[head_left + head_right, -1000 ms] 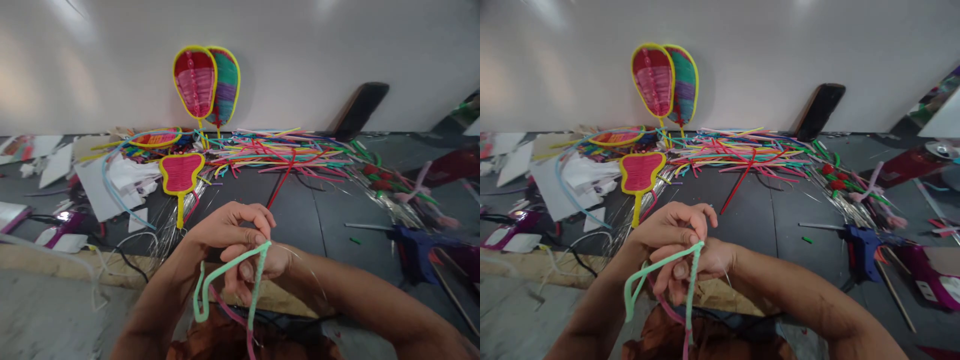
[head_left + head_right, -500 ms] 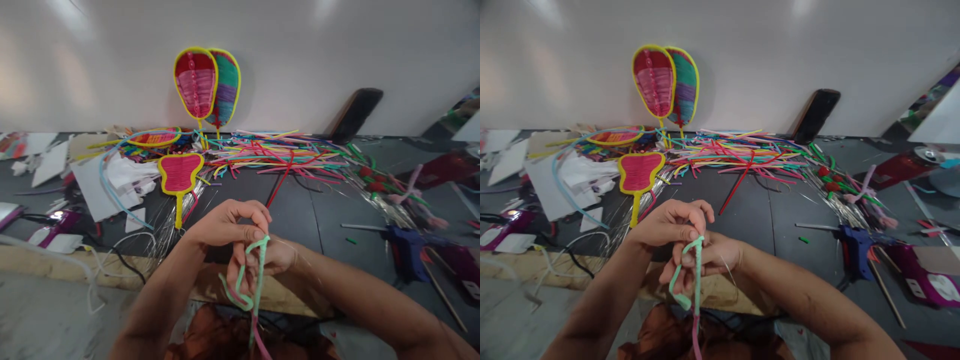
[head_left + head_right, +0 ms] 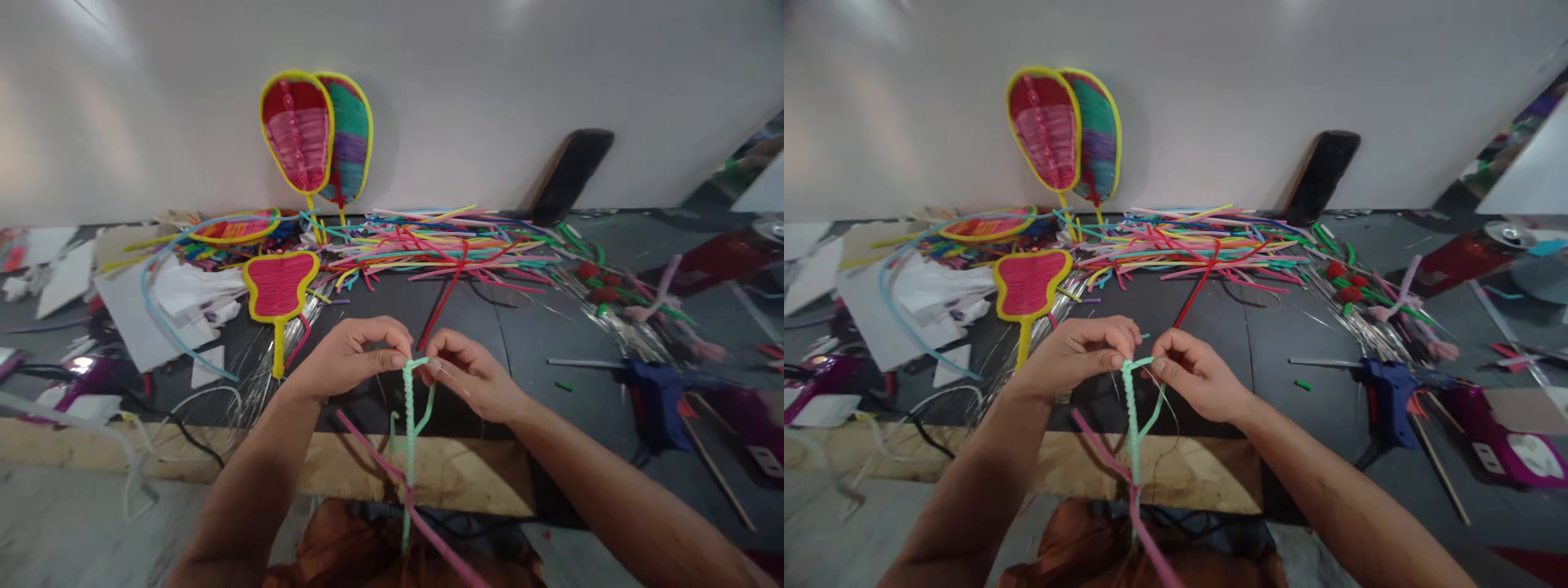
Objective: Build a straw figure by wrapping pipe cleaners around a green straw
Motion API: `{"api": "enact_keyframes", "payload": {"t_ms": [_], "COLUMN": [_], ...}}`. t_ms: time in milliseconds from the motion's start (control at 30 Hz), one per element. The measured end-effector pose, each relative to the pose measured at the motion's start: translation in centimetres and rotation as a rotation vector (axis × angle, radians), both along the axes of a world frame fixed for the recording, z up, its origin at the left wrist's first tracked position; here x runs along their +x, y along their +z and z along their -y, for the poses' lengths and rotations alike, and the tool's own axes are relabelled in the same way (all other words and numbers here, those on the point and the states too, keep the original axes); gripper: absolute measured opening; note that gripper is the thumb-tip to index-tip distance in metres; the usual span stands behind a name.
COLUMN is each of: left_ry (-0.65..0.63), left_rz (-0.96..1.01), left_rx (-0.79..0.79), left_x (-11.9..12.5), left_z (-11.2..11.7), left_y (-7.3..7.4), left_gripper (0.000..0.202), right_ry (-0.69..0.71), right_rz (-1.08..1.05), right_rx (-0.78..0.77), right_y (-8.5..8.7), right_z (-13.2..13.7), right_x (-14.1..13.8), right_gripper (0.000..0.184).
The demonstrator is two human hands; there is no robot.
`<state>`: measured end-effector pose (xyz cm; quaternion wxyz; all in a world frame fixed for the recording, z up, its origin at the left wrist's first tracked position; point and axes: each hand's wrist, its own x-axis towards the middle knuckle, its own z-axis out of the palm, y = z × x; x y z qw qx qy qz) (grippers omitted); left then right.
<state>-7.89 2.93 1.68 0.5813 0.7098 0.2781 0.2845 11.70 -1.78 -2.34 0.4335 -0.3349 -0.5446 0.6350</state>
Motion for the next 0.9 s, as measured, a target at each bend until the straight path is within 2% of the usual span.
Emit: {"api": "enact_keyframes", "payload": {"t_ms": [100,233,333,600,700,800,900], "left_ry": [-0.003,0.022,0.018,0.017,0.003,-0.003,-0.025], "left_rz": [-0.021,-0.07,-0.097,-0.141,-0.133,-0.136,-0.157], "left_rx": [-0.047,-0.075,-0.092,-0.099,-0.13,-0.133,-0.114], "left_x": [0.3,0.7,0.9,0.9,0.7,0.7,1.0], "left_z": [0.1,0.3,0.4,0.2,0.2,0.3,0.4], "left_y": [-0.3,-0.2,0.0,-0.4,-0.4,-0.2,0.0], "left_gripper": [0.022,0.022,0.025,0.023,0.022,0.023,0.022], "right_ry": [-0.106,-0.261,-0.295,-0.371,-0.278,-0.101,0.02], "right_rz": [0.099,0.404,0.457,0.467,0.429,0.382,0.421], "right_rx": [0.069,0.393,0.519,0.418,0.289,0.114,0.065], "right_y": [0.0,0.6,1.0,1.1,1.3,1.6,2.0], "right_z": [0.0,-0.2,-0.3,-0.4,-0.8,-1.4,-1.9], "right_x": [0.5,1.0,1.2,1.1,2.0,3.5,4.8], "right_gripper": [0.015,0.009,0.008,0.005,0.01,0.02,0.024]}}
